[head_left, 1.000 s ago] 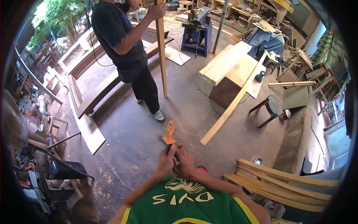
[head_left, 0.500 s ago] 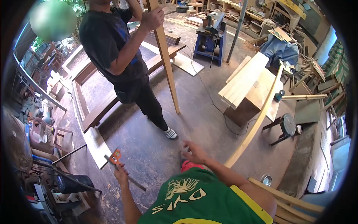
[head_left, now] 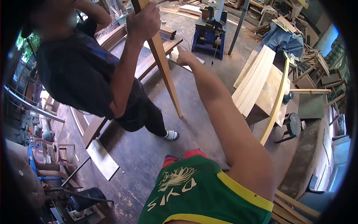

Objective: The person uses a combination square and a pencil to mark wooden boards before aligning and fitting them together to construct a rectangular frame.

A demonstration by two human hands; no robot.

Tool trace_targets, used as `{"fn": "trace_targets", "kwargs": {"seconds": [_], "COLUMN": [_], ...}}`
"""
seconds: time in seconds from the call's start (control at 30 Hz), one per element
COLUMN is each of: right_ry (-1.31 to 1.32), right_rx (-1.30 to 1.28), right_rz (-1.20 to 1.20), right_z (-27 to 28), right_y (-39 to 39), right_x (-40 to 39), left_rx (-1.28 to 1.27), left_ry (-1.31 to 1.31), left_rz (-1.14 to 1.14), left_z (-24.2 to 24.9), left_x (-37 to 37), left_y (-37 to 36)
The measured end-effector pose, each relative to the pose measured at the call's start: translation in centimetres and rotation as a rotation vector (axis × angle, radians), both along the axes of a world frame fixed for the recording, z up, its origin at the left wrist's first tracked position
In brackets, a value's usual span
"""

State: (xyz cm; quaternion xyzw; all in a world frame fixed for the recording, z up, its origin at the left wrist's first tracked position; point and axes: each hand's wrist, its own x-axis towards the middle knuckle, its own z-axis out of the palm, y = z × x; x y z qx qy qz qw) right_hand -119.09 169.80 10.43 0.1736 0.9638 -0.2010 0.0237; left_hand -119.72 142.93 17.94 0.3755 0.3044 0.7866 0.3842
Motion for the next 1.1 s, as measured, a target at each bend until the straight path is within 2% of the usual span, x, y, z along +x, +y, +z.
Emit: {"fn": "trace_targets", "kwargs": {"seconds": [0.03,0.07,0.1,0.17,0.23,0.27,0.3,0.33,0.37,0.47,0.53,0.7,0.77,0.8,0.87,0.97,1.1], "right_ry": [-0.047,-0.048,-0.077,-0.114,-0.09,-0.094,0.027,-0.065,-0.064,-0.099,-0.13,-0.142,-0.153,-0.158,-0.158,-0.239,-0.258], "right_rx": [-0.002,0.0,0.039,0.126,0.132,0.126,0.281,0.209,0.18,0.144,0.115,0.208,0.21,0.211,0.222,0.128,0.17], "right_rz": [-0.002,0.0,0.022,0.032,0.053,0.079,0.092,0.083,0.09,0.149,0.206,0.161,0.169,0.174,0.184,0.209,0.187], "right_z": [0.4,0.2,0.2,0.1,0.2,-1.5,-5.6,-3.8,-4.1,-2.6,-3.0,-3.6,-5.0,-5.8,-6.7,-3.3,-4.5], "right_y": [0.3,0.9,1.2,2.1,4.6,5.3,7.7,8.1,9.4,12.3,13.6,19.8,21.5,22.3,23.5,23.7,24.3], "right_x": [-1.6,-3.4,-5.2,-8.6,-12.9,-14.9,-19.1,-19.7,-21.9,-25.5,-27.2,-34.7,-37.1,-38.3,-39.7,-38.5,-41.1], "left_rx": [0.211,0.31,0.338,0.405,0.355,0.35,0.307,0.271,0.189,0.158,0.15,0.189,0.114,0.112,0.072,0.02,-0.021], "left_ry": [-0.066,-0.083,-0.092,-0.01,-0.038,-0.041,-0.058,-0.071,0.01,-0.008,-0.011,0.065,0.062,0.065,0.004,-0.071,-0.145], "left_rz": [-0.247,-0.385,-0.464,-0.559,-0.452,-0.432,-0.29,-0.144,0.033,0.1,0.142,0.217,0.389,0.393,0.607,0.73,0.839], "left_z": [6.0,9.4,11.0,10.8,11.6,11.2,10.5,9.8,12.2,15.0,14.7,12.2,11.7,11.6,11.6,12.7,13.1], "left_x": [-4.8,-8.2,-9.6,-11.1,-13.7,-14.8,-16.1,-17.1,-14.7,-13.4,-14.3,-20.1,-21.1,-21.2,-20.7,-19.9,-20.3], "left_y": [5.1,8.4,10.0,10.1,10.3,10.0,9.6,9.4,9.3,11.3,12.0,10.3,9.0,8.8,9.1,10.5,11.5]}}
